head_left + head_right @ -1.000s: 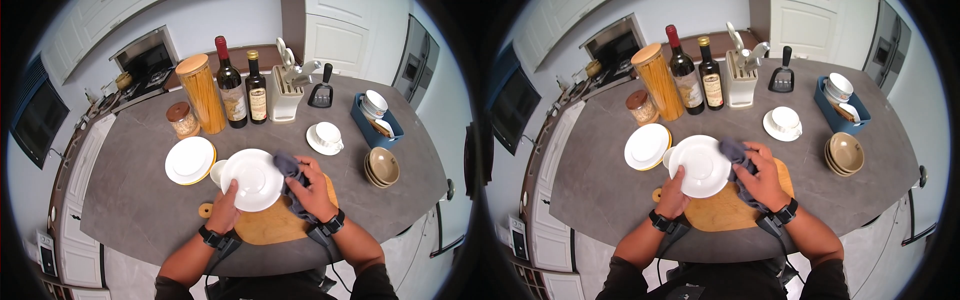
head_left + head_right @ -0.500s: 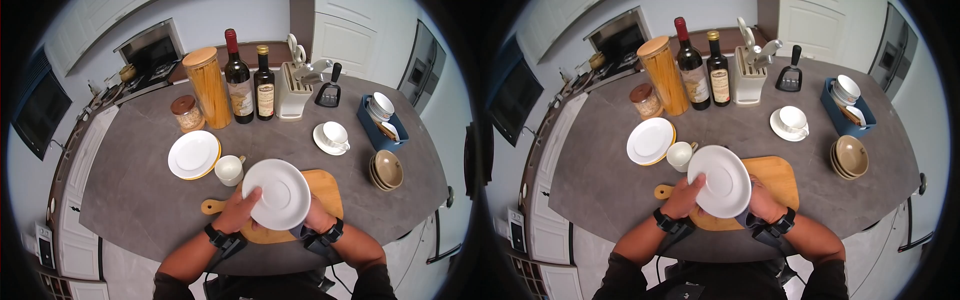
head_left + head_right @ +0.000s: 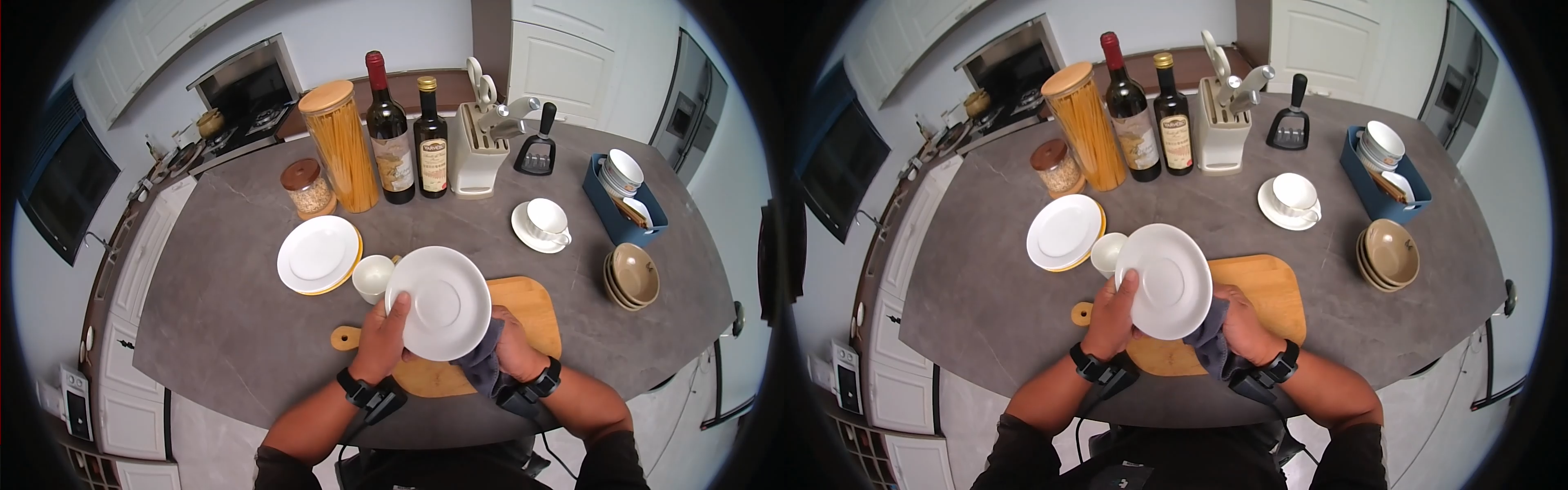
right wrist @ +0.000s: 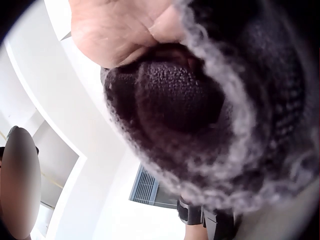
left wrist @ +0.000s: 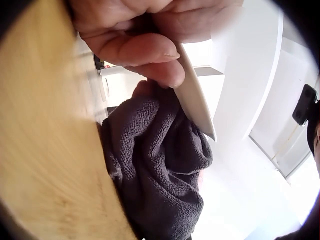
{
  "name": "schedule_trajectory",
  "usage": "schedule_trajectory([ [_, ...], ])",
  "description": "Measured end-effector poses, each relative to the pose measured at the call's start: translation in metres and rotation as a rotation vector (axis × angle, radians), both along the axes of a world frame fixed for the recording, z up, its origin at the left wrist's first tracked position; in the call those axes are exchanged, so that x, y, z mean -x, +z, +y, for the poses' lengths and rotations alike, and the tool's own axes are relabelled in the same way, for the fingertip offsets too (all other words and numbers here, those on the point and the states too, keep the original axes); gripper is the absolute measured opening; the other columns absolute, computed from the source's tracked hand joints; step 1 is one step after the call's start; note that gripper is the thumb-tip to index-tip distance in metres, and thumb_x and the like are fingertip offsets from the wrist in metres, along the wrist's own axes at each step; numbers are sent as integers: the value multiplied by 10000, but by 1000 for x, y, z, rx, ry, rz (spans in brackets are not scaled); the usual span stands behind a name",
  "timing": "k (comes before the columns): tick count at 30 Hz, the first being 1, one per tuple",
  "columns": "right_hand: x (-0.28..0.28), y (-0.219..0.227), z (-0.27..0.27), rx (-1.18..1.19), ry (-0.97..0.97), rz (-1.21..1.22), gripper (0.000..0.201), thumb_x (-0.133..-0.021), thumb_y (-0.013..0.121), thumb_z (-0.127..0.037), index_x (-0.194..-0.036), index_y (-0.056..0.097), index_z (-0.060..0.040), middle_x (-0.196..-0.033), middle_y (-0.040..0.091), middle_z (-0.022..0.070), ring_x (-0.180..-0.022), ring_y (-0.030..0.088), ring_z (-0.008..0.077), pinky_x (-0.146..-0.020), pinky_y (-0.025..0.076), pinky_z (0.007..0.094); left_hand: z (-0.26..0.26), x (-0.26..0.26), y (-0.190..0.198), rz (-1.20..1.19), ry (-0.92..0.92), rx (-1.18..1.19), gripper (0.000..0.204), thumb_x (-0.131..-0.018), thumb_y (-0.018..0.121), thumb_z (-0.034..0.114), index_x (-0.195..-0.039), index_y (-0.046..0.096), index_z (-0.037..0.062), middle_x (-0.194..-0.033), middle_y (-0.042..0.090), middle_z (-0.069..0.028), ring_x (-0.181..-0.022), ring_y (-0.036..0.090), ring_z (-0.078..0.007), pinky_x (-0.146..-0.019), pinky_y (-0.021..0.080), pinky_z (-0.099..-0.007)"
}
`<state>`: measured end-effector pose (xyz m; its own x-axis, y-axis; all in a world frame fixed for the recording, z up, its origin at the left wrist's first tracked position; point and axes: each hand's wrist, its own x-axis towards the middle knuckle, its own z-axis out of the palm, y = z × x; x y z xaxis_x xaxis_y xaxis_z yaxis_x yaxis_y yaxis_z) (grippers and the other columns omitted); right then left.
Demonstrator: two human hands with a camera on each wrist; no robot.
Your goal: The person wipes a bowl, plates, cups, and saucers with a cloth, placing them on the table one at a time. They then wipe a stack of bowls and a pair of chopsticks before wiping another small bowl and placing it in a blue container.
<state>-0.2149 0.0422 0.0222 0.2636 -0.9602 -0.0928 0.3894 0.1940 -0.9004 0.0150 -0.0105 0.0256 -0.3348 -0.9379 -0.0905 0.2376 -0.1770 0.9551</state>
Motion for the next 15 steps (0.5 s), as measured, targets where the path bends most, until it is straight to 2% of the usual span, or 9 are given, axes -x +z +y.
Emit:
schedule_trajectory([
  [1,-2,1,-1,0,1,-1,373,-1118,527,-233,-1343,653,36,-1254,738,102,-1099,711,152,-978,562,307,1,1,2,12,18,-4,507,-1132,520,494,-1333,598,35,-828,703,-36,-535,626,-76,-409,439,-220],
  [3,-8,2,-3,96,-206,-41,399,-1139,499,-267,-1366,641,29,-1252,737,108,-1102,716,165,-988,565,313,2,1,2,-27,16,21,486,-1136,522,472,-1323,602,31,-830,702,-38,-533,626,-76,-410,444,-220],
  [4,-8,5,-4,96,-206,-41,399,-1139,499,-267,-1366,641,29,-1252,737,108,-1102,716,165,-988,565,313,2,0,1,-66,13,46,465,-1139,524,450,-1313,607,27,-832,702,-40,-531,626,-76,-411,448,-221],
  [6,-9,13,-6,35,-341,-230,438,-1158,477,-320,-1391,627,20,-1274,730,111,-1105,717,179,-1004,566,324,4,-1,4,-124,-35,67,458,-1139,528,440,-1308,606,22,-826,699,-42,-529,627,-76,-414,454,-220],
  [11,-5,12,-3,-24,-220,-295,477,-1169,463,-370,-1425,604,6,-1291,721,100,-1133,708,171,-1021,563,326,8,-3,15,-184,-204,162,478,-1132,546,450,-1309,601,10,-820,694,-46,-555,651,-75,-428,473,-215],
  [13,-5,17,7,-21,-193,100,465,-1169,475,-371,-1426,612,-8,-1291,720,83,-1136,699,150,-1014,563,318,11,-2,14,-251,-268,119,501,-1116,575,476,-1295,610,10,-809,687,-41,-555,656,-80,-430,477,-215],
  [14,-3,10,11,100,-184,199,449,-1165,495,-362,-1424,627,-18,-1283,722,64,-1126,692,132,-1003,565,308,12,-3,15,-251,-269,116,501,-1116,575,476,-1295,610,10,-809,687,-41,-555,656,-80,-430,477,-215],
  [15,1,3,9,98,-184,199,449,-1165,495,-362,-1424,627,-18,-1283,722,64,-1126,692,132,-1003,565,308,13,-4,16,-268,-275,118,498,-1107,596,481,-1275,621,14,-819,694,-39,-593,663,-76,-476,499,-220],
])
